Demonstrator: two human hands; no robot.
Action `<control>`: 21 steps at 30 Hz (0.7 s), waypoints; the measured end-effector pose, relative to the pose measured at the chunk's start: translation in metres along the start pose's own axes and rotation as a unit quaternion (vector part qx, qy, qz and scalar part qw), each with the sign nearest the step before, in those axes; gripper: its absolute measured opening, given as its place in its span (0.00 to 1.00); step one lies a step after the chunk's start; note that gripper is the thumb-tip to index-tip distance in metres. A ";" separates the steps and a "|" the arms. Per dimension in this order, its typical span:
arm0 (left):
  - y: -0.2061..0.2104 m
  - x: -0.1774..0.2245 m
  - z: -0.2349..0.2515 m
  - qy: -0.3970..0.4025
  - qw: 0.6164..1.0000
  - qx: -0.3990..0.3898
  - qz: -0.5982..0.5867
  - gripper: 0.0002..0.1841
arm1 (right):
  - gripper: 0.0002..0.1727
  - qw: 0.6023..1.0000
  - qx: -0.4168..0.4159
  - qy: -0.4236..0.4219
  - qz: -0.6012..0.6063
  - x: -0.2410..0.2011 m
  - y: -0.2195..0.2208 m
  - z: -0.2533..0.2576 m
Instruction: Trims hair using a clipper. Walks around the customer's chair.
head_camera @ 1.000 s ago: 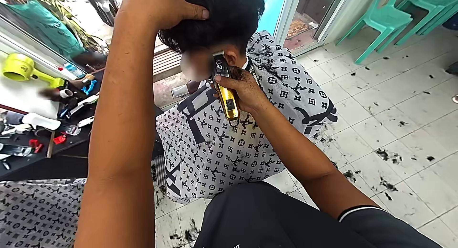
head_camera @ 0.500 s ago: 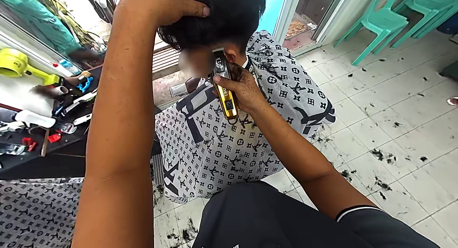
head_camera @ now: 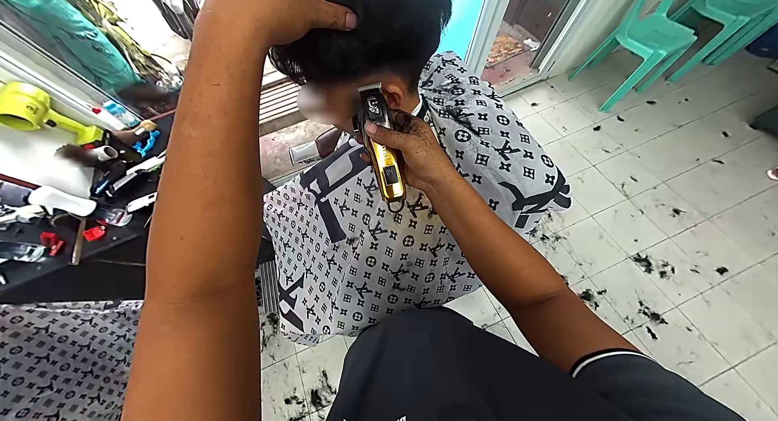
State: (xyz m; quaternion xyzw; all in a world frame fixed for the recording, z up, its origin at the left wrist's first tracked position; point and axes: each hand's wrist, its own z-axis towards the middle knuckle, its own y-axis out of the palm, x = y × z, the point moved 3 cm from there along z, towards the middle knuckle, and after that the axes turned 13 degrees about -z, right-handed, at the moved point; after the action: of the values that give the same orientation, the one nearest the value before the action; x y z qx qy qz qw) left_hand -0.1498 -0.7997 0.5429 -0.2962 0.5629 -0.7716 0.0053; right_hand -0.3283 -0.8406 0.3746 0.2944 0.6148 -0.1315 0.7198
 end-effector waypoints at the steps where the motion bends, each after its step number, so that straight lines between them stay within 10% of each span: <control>1: 0.001 0.000 0.000 -0.001 1.000 -0.001 0.001 0.37 | 0.22 1.000 0.003 -0.009 -0.002 0.000 0.000 0.000; 16: 0.001 0.002 -0.005 -0.002 1.000 0.012 -0.002 0.37 | 0.27 0.998 -0.030 -0.041 0.027 0.015 -0.004 -0.010; 21: 0.008 0.009 -0.023 -0.009 0.995 0.095 0.008 0.38 | 0.29 0.972 -0.081 0.146 0.166 0.057 -0.010 -0.067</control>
State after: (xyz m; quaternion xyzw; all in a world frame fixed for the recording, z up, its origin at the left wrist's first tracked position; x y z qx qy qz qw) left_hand -0.1708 -0.7856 0.5352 -0.2972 0.4894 -0.8186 0.0447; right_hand -0.3761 -0.7990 0.3123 0.3492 0.6646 0.0845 0.6552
